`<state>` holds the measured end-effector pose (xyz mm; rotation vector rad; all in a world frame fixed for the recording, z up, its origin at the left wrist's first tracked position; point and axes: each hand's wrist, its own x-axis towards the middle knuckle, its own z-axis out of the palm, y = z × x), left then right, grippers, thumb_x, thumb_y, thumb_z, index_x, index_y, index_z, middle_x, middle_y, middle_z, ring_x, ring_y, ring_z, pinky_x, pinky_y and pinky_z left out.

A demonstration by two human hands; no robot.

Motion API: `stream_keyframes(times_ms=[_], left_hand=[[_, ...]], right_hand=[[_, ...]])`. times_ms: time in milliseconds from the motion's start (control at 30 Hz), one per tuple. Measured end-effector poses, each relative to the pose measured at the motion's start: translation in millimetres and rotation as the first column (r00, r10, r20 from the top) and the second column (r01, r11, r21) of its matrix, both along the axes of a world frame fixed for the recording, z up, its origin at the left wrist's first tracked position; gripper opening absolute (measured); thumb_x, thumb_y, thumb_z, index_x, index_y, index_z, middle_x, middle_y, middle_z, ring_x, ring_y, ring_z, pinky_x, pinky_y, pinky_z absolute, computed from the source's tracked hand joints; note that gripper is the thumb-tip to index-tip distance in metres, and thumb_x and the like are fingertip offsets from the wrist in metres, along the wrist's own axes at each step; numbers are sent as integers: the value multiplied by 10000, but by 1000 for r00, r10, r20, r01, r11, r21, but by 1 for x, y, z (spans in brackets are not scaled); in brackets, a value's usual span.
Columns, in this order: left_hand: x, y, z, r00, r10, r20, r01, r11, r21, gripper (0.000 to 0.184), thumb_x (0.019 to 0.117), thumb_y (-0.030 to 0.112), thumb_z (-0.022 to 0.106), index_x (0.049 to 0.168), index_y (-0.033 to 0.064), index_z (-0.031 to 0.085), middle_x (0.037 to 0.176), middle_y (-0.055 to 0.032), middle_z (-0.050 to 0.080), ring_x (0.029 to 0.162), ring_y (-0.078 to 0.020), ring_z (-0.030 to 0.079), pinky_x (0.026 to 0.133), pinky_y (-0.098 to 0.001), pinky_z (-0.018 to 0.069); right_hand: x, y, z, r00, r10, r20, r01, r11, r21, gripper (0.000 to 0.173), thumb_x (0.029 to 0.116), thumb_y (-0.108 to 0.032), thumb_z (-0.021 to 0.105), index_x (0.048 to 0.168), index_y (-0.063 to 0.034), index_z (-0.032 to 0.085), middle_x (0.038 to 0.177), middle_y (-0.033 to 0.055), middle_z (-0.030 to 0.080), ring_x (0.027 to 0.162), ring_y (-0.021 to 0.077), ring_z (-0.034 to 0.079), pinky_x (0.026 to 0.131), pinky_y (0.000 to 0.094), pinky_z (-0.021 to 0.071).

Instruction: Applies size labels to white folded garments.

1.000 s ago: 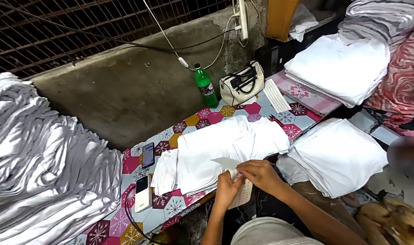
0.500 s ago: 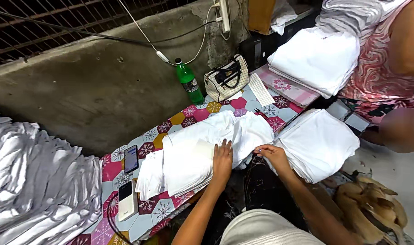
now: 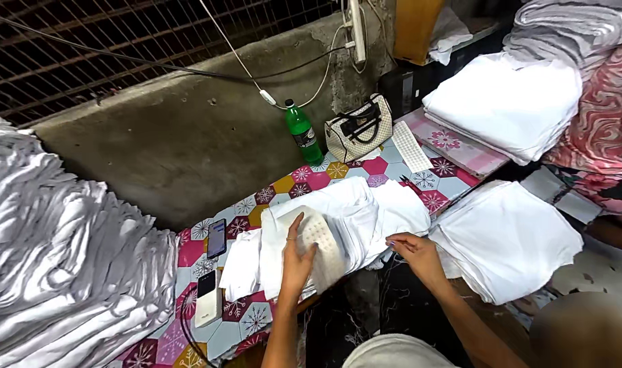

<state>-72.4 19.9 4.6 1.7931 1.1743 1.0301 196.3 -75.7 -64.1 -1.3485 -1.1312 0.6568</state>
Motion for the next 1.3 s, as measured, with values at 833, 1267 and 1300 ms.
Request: stream_keyframes(times_ms=[833,1267,1300], left_hand=[[-6,-23,-29,915,-25,403,147,950,-274,1192,771,-180,641,1648,175,-85,1664,-143,263,1203,-185,660,928,-363,610],[13,-36,-40,950,-135,280,196,960,-201,1079,796,-125,669,1646,58,30,1709,-131,158,1361,-139,538,1043,-323,530],[14,-36,-41,952,-132,276,190,962,-196,1075,793,-129,666,1646,56,39,1707,-132,166,1361,-140,538,1045,-323,528]], right_hand=[[-38,15,25,983,186,-11,-185,982,24,119,925,-36,672,984,14,761,1028,84,757,869,93,735,795,236,624],[-99,51,12,785,-37,619,-261,886,384,130,960,-100,638,911,-61,752,966,81,723,913,175,690,817,257,578],[-99,51,11,763,-40,646,-272,886,376,133,961,-98,635,909,-67,754,960,80,717,902,181,685,802,264,579]])
